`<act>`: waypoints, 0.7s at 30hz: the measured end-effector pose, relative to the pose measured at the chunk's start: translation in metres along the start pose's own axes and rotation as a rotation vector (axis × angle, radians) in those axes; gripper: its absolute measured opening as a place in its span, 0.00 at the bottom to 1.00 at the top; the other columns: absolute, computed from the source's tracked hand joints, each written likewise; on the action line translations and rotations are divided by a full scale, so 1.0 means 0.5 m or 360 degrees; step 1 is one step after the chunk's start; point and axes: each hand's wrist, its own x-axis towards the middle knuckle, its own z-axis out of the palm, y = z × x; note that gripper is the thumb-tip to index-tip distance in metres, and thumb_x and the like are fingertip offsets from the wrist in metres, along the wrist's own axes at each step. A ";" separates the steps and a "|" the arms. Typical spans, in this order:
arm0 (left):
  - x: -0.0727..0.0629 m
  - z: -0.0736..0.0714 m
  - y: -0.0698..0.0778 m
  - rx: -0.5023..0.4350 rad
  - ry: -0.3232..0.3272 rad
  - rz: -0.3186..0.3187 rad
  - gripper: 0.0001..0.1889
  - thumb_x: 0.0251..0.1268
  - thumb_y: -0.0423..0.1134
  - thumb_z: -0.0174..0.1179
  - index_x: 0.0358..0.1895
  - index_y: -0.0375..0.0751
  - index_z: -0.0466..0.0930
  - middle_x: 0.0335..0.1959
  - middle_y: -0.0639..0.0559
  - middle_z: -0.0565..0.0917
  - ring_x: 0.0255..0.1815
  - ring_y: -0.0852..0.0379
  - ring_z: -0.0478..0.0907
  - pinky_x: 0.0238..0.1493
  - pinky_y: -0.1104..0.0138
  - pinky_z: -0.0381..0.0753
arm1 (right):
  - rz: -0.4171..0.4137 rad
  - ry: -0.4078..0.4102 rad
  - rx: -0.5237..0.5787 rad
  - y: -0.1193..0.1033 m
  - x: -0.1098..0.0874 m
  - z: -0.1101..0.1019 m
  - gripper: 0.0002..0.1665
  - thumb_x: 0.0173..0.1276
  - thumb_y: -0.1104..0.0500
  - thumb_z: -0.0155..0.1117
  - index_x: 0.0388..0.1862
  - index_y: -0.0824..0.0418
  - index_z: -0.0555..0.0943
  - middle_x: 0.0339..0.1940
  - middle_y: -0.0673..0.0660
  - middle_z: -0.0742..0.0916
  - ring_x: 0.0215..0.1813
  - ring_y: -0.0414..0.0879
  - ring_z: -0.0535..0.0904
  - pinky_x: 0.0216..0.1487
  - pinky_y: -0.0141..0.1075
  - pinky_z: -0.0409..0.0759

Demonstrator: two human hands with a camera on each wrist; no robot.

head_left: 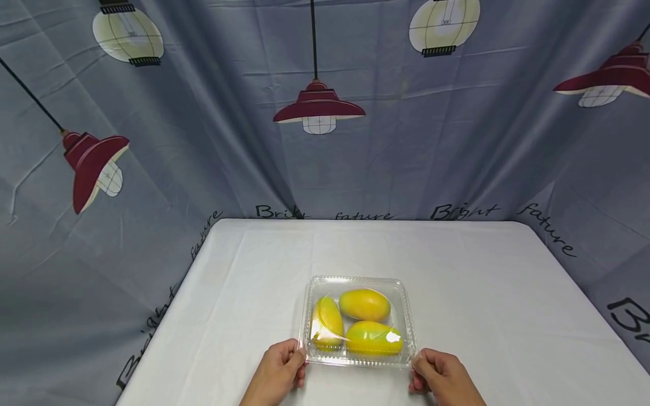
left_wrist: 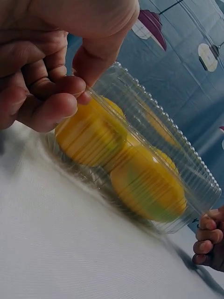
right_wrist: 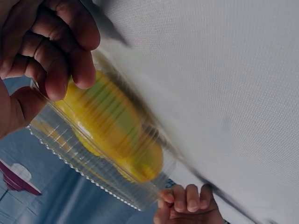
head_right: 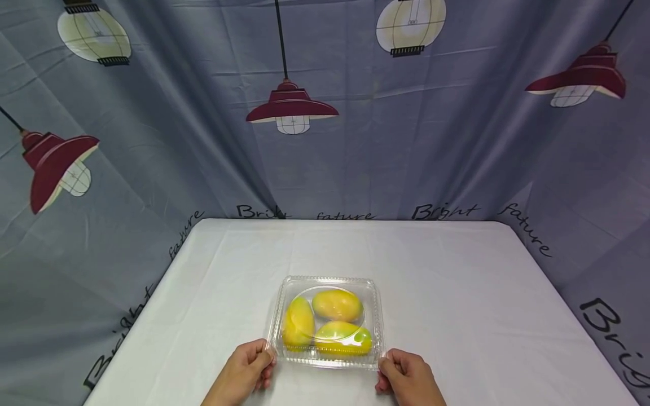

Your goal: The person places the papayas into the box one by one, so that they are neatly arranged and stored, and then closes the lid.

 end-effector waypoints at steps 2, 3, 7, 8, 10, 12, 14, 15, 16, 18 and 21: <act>0.001 -0.001 0.001 -0.0009 -0.0004 -0.0009 0.14 0.82 0.37 0.56 0.33 0.33 0.77 0.22 0.55 0.78 0.22 0.61 0.76 0.22 0.75 0.72 | -0.0009 -0.0005 0.0003 0.000 0.000 -0.001 0.19 0.82 0.57 0.58 0.32 0.71 0.78 0.25 0.54 0.85 0.33 0.47 0.86 0.35 0.33 0.82; 0.001 -0.001 0.000 -0.0011 -0.0006 -0.0014 0.14 0.82 0.37 0.56 0.33 0.34 0.77 0.22 0.55 0.78 0.22 0.61 0.76 0.22 0.75 0.72 | -0.0007 -0.0004 0.0004 0.000 0.000 0.000 0.19 0.82 0.57 0.58 0.32 0.70 0.79 0.25 0.54 0.85 0.33 0.47 0.86 0.35 0.33 0.82; 0.001 -0.001 -0.003 0.0006 -0.0009 -0.0039 0.14 0.83 0.38 0.55 0.34 0.34 0.78 0.22 0.55 0.78 0.22 0.60 0.75 0.22 0.73 0.73 | 0.0015 0.0018 0.0032 0.001 0.005 0.002 0.18 0.82 0.58 0.57 0.32 0.69 0.80 0.25 0.53 0.86 0.34 0.48 0.88 0.38 0.33 0.86; 0.001 -0.001 -0.005 0.0015 -0.0008 -0.0042 0.14 0.83 0.38 0.54 0.34 0.34 0.78 0.22 0.55 0.78 0.22 0.60 0.75 0.22 0.72 0.74 | 0.0019 0.0021 0.0045 0.002 0.006 0.002 0.18 0.82 0.59 0.57 0.32 0.69 0.80 0.26 0.53 0.87 0.34 0.48 0.88 0.39 0.33 0.87; 0.002 0.000 -0.008 0.0035 0.0004 -0.0053 0.14 0.83 0.38 0.54 0.35 0.34 0.79 0.22 0.55 0.79 0.22 0.60 0.74 0.22 0.72 0.75 | 0.0035 0.0021 0.0070 0.004 0.009 0.002 0.17 0.82 0.59 0.57 0.33 0.68 0.82 0.26 0.53 0.88 0.34 0.47 0.89 0.39 0.33 0.89; 0.002 0.001 -0.010 0.0037 0.0016 -0.0053 0.14 0.83 0.38 0.54 0.35 0.33 0.79 0.23 0.55 0.79 0.22 0.59 0.73 0.23 0.71 0.76 | 0.0036 0.0010 0.0091 0.005 0.011 0.002 0.17 0.83 0.60 0.56 0.35 0.68 0.83 0.28 0.53 0.89 0.35 0.47 0.89 0.39 0.34 0.90; 0.000 0.003 -0.010 0.0027 0.0023 -0.0043 0.15 0.83 0.38 0.54 0.36 0.31 0.79 0.24 0.55 0.79 0.22 0.58 0.73 0.23 0.70 0.76 | 0.0029 -0.0009 0.0101 0.006 0.012 0.001 0.17 0.83 0.59 0.56 0.37 0.69 0.83 0.29 0.53 0.90 0.35 0.47 0.89 0.40 0.35 0.90; -0.001 0.003 -0.010 0.0021 0.0027 -0.0043 0.15 0.83 0.38 0.54 0.37 0.30 0.79 0.24 0.55 0.79 0.22 0.58 0.73 0.23 0.70 0.76 | 0.0033 -0.0015 0.0099 0.006 0.012 0.000 0.17 0.83 0.59 0.56 0.37 0.69 0.84 0.29 0.53 0.90 0.36 0.47 0.89 0.40 0.34 0.90; -0.001 0.003 -0.008 0.0016 0.0029 -0.0044 0.15 0.83 0.38 0.54 0.37 0.29 0.79 0.25 0.54 0.80 0.22 0.58 0.73 0.24 0.70 0.77 | 0.0028 -0.0016 0.0095 0.006 0.012 0.000 0.17 0.83 0.59 0.56 0.38 0.70 0.84 0.30 0.53 0.90 0.36 0.47 0.89 0.40 0.34 0.90; -0.004 0.003 -0.005 0.0010 0.0031 -0.0041 0.15 0.84 0.38 0.53 0.38 0.29 0.79 0.26 0.53 0.81 0.22 0.57 0.74 0.24 0.69 0.78 | 0.0025 -0.0008 0.0080 0.006 0.010 0.000 0.18 0.83 0.58 0.56 0.39 0.70 0.85 0.30 0.54 0.91 0.36 0.48 0.89 0.40 0.34 0.90; -0.006 -0.004 0.002 0.0040 0.0062 -0.0049 0.15 0.85 0.39 0.51 0.41 0.31 0.81 0.28 0.52 0.82 0.25 0.56 0.77 0.25 0.68 0.80 | 0.0020 0.0051 0.0013 0.003 0.008 -0.002 0.18 0.83 0.56 0.58 0.38 0.69 0.86 0.30 0.55 0.91 0.36 0.49 0.88 0.39 0.35 0.89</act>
